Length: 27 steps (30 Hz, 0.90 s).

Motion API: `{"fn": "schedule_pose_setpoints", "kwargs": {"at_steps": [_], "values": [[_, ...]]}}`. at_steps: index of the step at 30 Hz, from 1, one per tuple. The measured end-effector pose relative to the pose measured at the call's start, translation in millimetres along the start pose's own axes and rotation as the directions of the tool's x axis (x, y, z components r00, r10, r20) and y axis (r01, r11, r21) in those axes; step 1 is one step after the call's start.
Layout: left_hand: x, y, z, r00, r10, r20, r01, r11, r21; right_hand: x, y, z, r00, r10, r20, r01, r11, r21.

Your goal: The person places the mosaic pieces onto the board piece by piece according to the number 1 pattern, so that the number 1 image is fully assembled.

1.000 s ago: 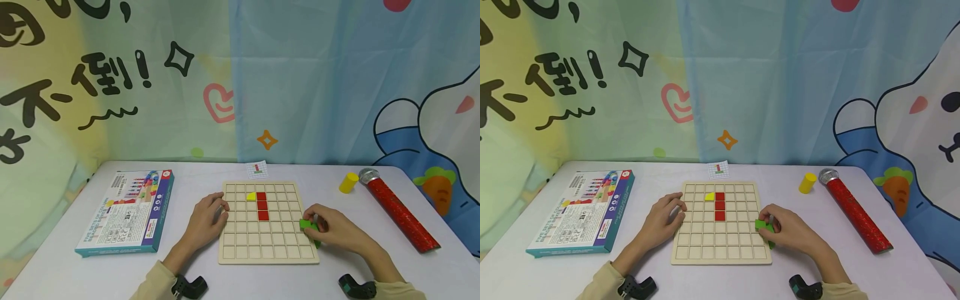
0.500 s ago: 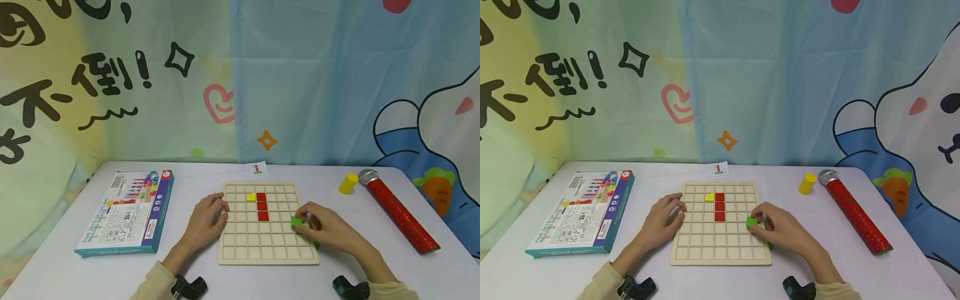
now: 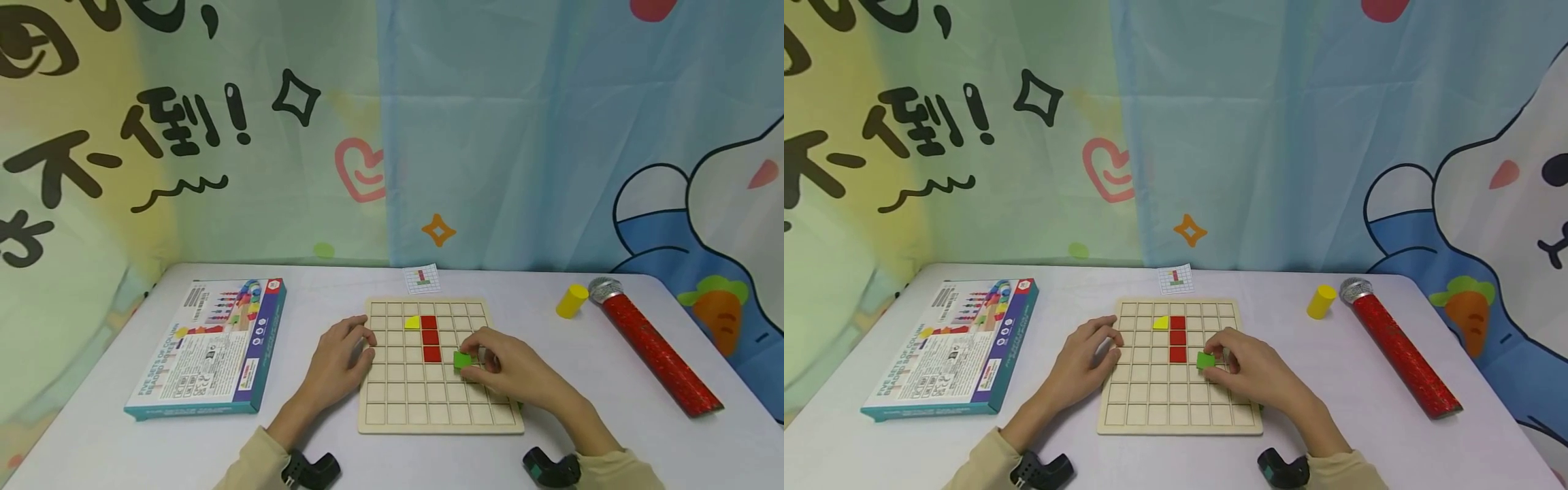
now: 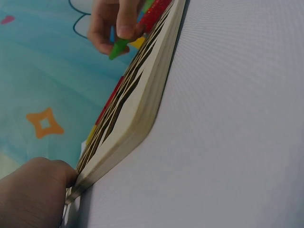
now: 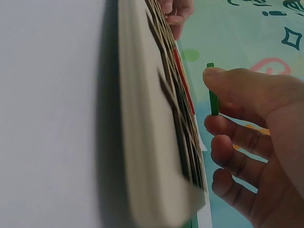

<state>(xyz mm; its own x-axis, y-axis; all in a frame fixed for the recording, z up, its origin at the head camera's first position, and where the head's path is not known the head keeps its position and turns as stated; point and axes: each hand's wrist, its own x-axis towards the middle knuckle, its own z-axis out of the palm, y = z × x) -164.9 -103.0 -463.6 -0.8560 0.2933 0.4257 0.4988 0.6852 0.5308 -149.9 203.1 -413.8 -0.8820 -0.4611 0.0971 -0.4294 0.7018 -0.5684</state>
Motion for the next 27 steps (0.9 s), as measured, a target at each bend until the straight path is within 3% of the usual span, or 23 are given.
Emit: {"fn": "schedule_pose_setpoints", "kwargs": {"at_steps": [7, 27], "values": [[-0.1, 0.2, 0.5, 1.0, 0.006, -0.005, -0.006, 1.0, -0.004, 7.8, -10.6, 4.0, 0.999, -0.033, 0.023, 0.032, 0.999, 0.038], [0.6, 0.0, -0.6, 0.999, 0.033, -0.017, -0.033, 0.999, -0.001, 28.2, -30.5, 23.5, 0.994, -0.095, 0.06, 0.094, 0.995, 0.021]]}}
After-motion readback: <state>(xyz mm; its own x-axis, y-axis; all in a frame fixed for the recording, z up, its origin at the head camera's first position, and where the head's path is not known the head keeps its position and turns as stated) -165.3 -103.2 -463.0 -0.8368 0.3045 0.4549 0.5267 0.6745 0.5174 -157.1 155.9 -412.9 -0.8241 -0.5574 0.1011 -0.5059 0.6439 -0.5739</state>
